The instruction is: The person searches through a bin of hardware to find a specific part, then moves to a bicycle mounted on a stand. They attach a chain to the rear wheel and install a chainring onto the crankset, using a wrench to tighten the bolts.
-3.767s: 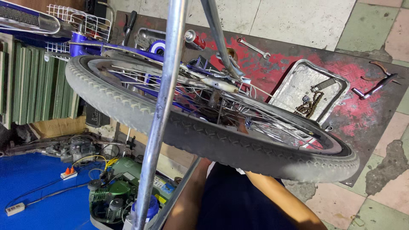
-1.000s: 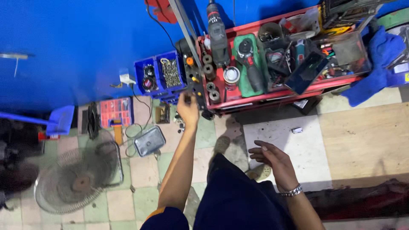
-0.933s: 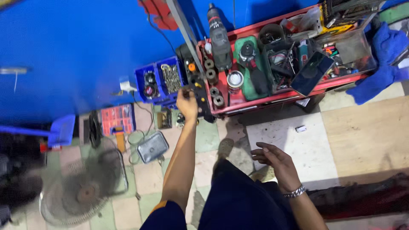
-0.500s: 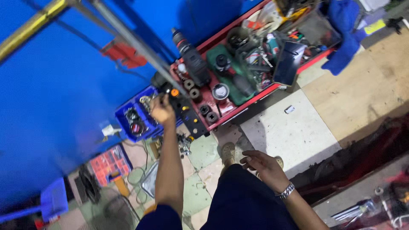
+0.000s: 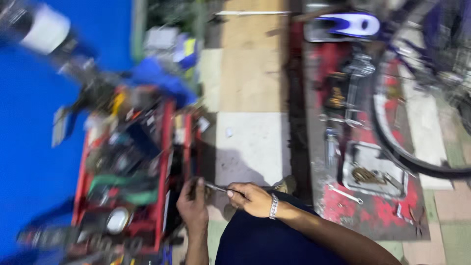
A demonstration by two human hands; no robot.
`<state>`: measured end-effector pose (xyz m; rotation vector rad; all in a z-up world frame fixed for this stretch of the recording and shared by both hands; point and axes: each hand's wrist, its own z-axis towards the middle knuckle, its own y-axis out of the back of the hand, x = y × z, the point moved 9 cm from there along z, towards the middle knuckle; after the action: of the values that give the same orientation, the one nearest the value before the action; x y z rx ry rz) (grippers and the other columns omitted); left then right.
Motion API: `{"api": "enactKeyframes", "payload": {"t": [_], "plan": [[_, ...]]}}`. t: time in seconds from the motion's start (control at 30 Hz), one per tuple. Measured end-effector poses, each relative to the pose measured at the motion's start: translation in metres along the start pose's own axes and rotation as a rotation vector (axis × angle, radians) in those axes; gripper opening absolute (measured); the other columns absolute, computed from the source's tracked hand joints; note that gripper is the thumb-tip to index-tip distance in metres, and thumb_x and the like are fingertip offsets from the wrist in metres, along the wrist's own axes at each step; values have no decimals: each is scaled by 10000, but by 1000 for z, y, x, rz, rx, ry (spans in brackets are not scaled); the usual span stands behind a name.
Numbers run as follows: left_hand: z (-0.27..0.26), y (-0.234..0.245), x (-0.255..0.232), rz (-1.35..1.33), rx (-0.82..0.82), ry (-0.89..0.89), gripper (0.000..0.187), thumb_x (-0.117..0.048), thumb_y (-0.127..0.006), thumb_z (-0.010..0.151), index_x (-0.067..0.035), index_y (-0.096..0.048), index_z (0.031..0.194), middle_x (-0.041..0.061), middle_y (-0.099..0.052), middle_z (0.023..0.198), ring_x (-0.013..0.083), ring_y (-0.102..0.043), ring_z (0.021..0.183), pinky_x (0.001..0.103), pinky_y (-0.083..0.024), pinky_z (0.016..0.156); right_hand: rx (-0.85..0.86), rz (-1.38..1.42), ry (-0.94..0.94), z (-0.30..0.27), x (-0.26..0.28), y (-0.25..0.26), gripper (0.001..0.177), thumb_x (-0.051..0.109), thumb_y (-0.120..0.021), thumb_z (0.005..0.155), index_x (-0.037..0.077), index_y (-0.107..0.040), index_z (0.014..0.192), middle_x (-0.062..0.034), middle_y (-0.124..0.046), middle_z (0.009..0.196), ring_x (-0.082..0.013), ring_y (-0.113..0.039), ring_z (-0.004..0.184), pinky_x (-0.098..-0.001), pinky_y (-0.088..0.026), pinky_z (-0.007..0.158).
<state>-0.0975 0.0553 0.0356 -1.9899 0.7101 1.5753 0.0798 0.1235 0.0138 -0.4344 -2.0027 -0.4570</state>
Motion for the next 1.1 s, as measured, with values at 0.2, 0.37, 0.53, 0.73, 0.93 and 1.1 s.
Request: {"api": "enactKeyframes", "payload": {"t": [0.2,0.37,0.53,0.73,0.93,1.1], "plan": [[-9,-272,-4,240,666,-4,281,-230,-699,967,25,-741,1075,30,-703,832,93,-631,745,249,-510,680,-643,45,222,-108,-62,190,275,273,-553,1084,40,-683,1019,-1,-628,781,-72,-543,715,-252,-480,644],[-32,-461,66,211,997,182,345,-276,-701,1000,35,-739,1146,67,-675,906,128,-607,812,286,-505,726,-1040,436,-81,-207,-164,278,253,276,-542,1026,69,-687,1044,44,-562,708,-65,-484,621,-243,-427,563],[-51,-616,172,-62,1184,667,476,-354,-623,992,32,-636,1271,137,-724,1206,239,-697,1106,368,-542,972,-1304,512,-229,-273,-215,310,286,274,-539,1052,46,-708,1019,20,-510,665,-91,-433,596,-269,-375,545],[-60,-721,235,-78,1258,852,584,-445,-496,1014,7,-549,1379,157,-659,1341,285,-598,1282,406,-462,1078,-1513,458,-360,-286,-228,348,287,288,-554,1044,41,-700,1025,-8,-569,666,-95,-494,615,-282,-430,574],[-52,-735,229,-150,1273,1006,426,-421,-602,967,-86,-545,1223,98,-648,1198,264,-584,1181,494,-448,1046,-1657,533,-411,-268,-222,387,273,285,-559,1040,46,-689,1043,-15,-570,676,-109,-504,623,-299,-439,585],[-47,-743,209,98,1244,1021,379,-425,-681,873,-167,-637,1147,1,-682,1133,187,-587,1150,385,-428,1012,-1725,477,-576,-265,-206,414,259,285,-591,995,55,-705,1026,-62,-633,643,-152,-593,564,-329,-474,569]]}}
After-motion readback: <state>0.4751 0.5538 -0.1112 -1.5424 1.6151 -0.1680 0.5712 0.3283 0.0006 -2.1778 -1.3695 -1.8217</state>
